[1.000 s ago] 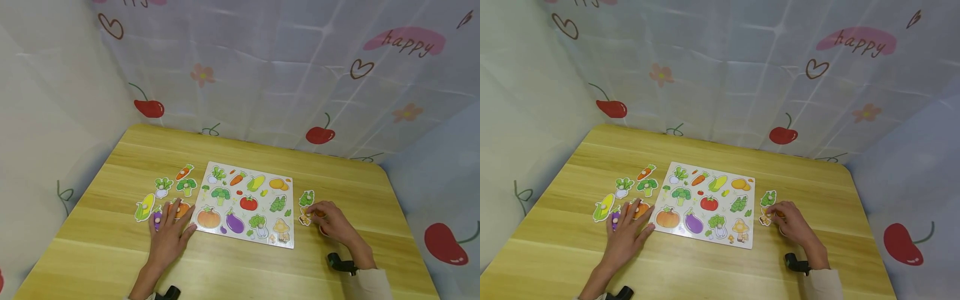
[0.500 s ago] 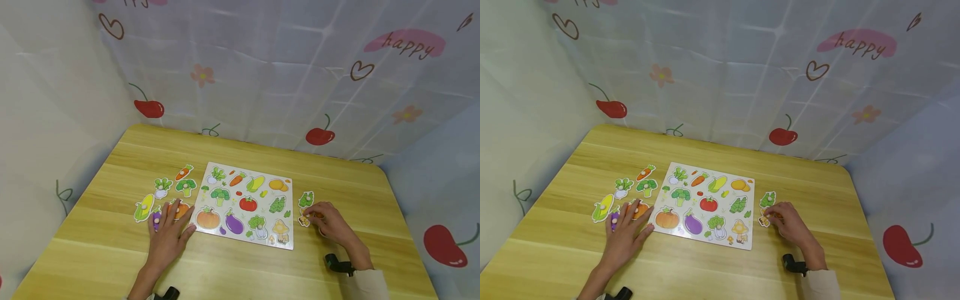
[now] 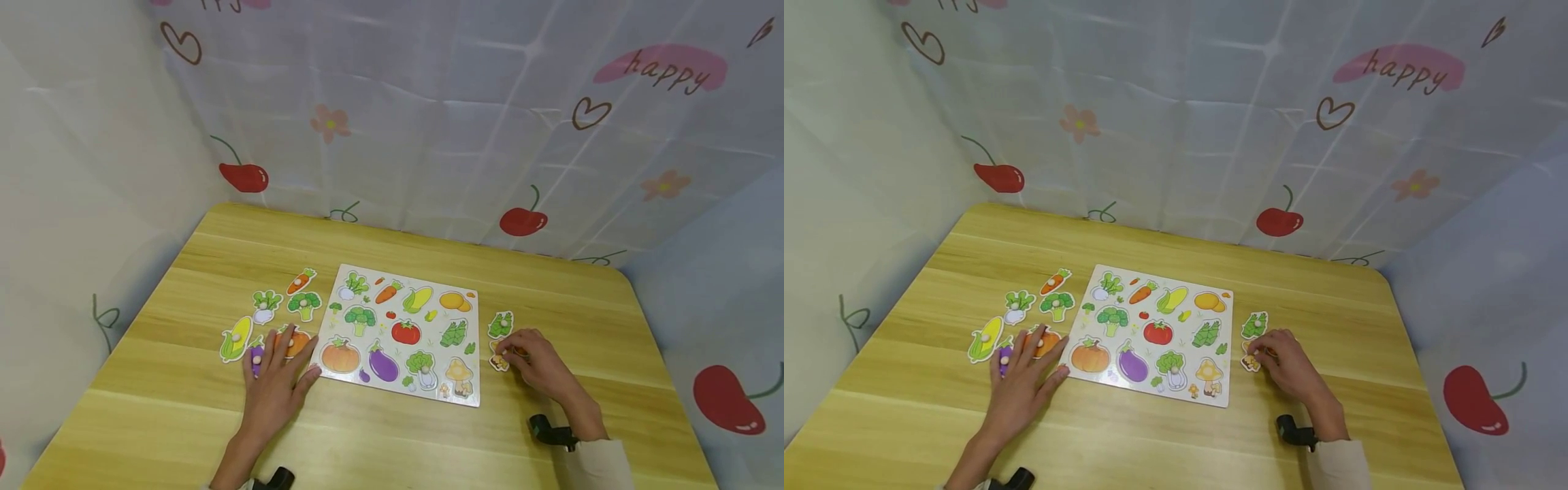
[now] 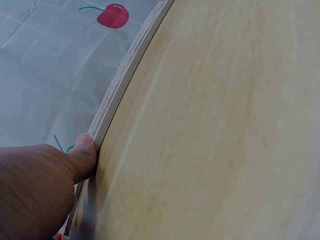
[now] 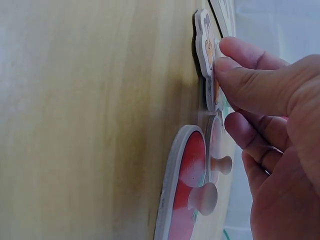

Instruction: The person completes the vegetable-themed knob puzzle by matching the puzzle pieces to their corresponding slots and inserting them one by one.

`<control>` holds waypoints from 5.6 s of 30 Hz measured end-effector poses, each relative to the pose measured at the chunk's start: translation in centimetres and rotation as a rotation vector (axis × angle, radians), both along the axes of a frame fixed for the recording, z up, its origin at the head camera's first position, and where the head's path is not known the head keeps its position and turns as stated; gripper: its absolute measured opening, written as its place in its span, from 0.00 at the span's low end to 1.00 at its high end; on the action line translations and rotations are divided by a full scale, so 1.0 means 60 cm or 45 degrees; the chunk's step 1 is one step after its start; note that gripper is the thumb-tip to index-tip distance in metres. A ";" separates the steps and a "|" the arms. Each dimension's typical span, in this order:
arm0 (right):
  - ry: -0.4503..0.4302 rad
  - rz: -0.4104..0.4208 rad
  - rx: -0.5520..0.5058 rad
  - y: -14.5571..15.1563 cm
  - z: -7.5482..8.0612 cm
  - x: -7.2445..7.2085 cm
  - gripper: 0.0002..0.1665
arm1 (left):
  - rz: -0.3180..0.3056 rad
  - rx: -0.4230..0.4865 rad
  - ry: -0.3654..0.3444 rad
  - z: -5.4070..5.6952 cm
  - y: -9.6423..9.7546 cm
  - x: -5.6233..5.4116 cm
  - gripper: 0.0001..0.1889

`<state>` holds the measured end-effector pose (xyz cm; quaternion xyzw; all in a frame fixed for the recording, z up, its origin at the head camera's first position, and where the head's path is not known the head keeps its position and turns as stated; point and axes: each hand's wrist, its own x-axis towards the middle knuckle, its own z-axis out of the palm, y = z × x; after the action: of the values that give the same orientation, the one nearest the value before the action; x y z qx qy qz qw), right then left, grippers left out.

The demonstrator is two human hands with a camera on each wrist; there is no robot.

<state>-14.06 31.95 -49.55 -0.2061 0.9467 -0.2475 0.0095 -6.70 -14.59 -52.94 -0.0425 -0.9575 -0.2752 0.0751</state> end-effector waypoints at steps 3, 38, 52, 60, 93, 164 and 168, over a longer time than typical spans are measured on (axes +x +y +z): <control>0.010 0.002 -0.003 -0.001 0.001 0.001 0.15 | 0.002 -0.004 0.003 -0.001 -0.001 0.000 0.26; 0.134 0.277 -0.046 -0.070 0.008 0.021 0.16 | 0.005 -0.016 -0.020 0.005 0.001 0.000 0.26; 0.067 0.319 -0.051 -0.093 0.008 0.032 0.16 | 0.007 0.004 -0.033 0.003 0.002 -0.001 0.26; 0.078 0.364 -0.030 -0.104 0.009 0.033 0.16 | 0.008 -0.003 -0.029 0.008 0.001 -0.001 0.26; -0.094 0.395 -0.002 -0.111 0.017 0.029 0.12 | 0.008 0.003 -0.054 0.007 0.002 -0.006 0.27; 0.013 -0.067 -0.061 0.015 -0.007 -0.066 0.13 | 0.014 -0.001 -0.023 0.004 0.003 -0.001 0.27; -0.052 -0.107 -0.046 0.015 -0.007 -0.069 0.14 | 0.014 -0.002 -0.031 0.004 0.003 -0.001 0.27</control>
<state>-18.22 32.85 -49.99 -0.1610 0.9495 -0.2688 0.0145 -6.74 -14.39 -52.67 -0.0339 -0.9587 -0.2747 0.0651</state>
